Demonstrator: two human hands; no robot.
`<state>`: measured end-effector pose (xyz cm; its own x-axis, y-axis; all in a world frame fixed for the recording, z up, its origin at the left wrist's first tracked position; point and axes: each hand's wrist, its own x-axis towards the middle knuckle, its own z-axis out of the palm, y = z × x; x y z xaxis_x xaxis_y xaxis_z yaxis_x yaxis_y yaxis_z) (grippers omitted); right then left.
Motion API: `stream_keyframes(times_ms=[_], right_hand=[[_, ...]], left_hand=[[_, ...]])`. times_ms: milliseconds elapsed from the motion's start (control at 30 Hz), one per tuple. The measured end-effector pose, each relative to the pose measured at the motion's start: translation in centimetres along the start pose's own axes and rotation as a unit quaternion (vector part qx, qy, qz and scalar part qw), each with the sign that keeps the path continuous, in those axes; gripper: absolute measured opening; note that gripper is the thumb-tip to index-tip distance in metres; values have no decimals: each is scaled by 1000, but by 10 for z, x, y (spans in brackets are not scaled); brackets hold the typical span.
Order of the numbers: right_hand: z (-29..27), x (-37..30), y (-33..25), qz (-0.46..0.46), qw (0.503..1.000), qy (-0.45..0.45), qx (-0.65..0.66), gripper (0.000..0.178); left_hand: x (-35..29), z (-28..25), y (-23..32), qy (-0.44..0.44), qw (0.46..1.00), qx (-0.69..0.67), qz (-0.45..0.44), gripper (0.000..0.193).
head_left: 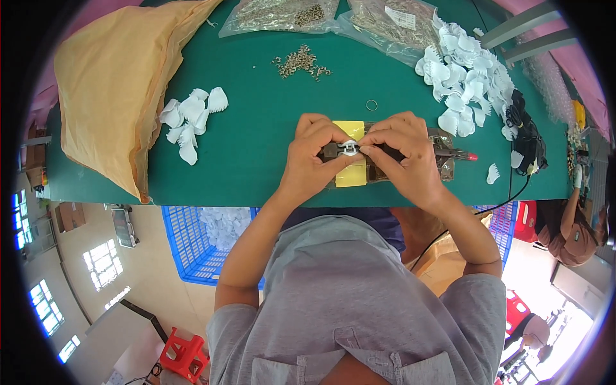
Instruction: The person picks up a white plastic piece and a metal pin, places them into a metal jig, and presses a lever. They then remove the assembled component and place it into a blue crate, repeating the process.
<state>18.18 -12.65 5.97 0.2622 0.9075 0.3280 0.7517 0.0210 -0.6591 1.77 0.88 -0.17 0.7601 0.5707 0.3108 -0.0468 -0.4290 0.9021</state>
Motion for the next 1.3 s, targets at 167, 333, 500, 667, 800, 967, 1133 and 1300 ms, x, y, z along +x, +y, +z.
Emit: stream_keyframes(times_ms=[167, 333, 500, 667, 800, 967, 1133, 1300], right_hand=[[6, -6, -3, -11, 998, 41, -41, 10], [0, -14, -9, -26, 993, 35, -109, 21], [-44, -41, 7, 70, 963, 168, -199, 27], [-78, -111, 68, 178, 915, 168, -321, 19], [-78, -112, 80, 158, 917, 163, -327, 21], [-77, -111, 83, 174, 930, 156, -284, 21], [-75, -113, 83, 176, 927, 165, -286, 21], [-75, -116, 87, 177, 927, 170, -284, 21]], left_hand=[[-2, 0, 0, 2, 1000, -9, -6, 29], [-2, 2, -3, 5, 1000, -8, 1, 30], [-4, -1, 1, -2, 1000, 11, -3, 26], [0, 0, 0, -6, 1000, 19, 19, 27], [0, 1, -4, 7, 1000, -6, 27, 29], [0, -2, 0, -5, 1000, -8, 14, 28], [2, -2, 0, -14, 1000, -6, 10, 28], [3, -2, -3, -20, 999, -11, 27, 29]])
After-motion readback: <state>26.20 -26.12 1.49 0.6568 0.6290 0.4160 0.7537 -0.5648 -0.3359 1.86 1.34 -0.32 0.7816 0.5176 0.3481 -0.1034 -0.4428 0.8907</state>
